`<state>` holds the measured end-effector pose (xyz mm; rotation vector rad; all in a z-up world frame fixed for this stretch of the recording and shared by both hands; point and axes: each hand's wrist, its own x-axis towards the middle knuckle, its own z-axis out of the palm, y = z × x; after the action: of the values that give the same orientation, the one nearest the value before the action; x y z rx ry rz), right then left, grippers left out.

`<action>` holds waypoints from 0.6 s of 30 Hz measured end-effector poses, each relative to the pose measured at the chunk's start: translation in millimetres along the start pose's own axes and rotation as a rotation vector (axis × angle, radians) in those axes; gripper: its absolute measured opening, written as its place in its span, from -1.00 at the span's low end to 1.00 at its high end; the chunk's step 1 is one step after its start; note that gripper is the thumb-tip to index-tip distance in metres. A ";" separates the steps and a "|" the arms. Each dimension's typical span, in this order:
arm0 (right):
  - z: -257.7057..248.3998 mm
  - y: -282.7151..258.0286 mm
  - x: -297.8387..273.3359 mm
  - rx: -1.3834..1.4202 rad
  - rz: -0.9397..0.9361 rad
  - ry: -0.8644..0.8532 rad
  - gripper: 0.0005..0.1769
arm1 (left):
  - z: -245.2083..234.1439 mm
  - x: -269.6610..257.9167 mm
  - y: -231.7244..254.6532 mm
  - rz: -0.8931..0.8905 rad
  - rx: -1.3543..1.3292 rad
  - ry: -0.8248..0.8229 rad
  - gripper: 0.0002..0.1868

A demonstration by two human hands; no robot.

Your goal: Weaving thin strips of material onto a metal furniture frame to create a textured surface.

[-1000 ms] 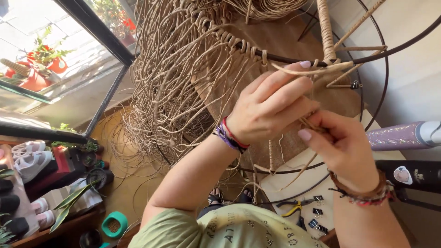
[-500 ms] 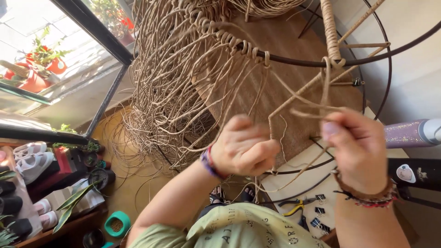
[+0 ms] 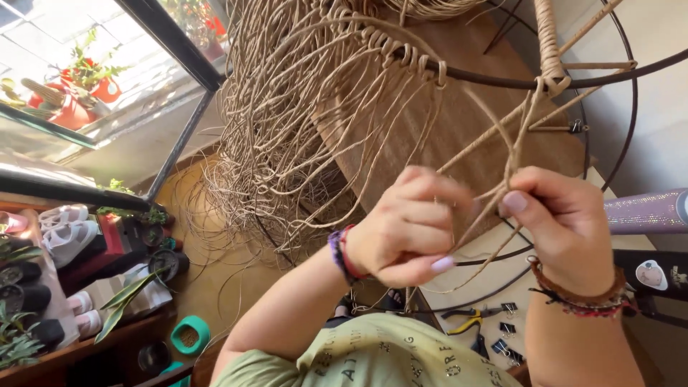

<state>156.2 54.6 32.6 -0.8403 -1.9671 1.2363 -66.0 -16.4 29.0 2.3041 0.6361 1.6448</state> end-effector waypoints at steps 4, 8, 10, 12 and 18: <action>1.1 8.8 3.2 -0.015 -0.090 0.036 -0.68 | -3.8 -27.7 11.3 -0.103 0.097 -0.105 -0.56; 17.5 2.6 8.1 -0.252 -0.164 0.026 -0.80 | 0.9 -60.8 35.6 -0.917 0.221 -0.025 -0.59; 25.7 -4.7 9.1 -0.313 -0.209 0.006 -0.72 | 5.2 -69.4 49.3 -1.062 0.150 0.022 -0.47; 27.0 -3.3 8.9 -0.269 -0.155 0.032 -0.71 | 11.1 -79.8 60.0 -1.254 -0.421 0.427 -0.23; 22.2 14.7 3.0 0.045 -0.079 -0.030 -0.70 | -13.6 -4.4 79.5 -0.565 0.572 0.190 -0.80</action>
<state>139.2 51.0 12.1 -0.7190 -1.9696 1.2492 -63.4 -88.9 64.4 1.9905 1.8038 1.5312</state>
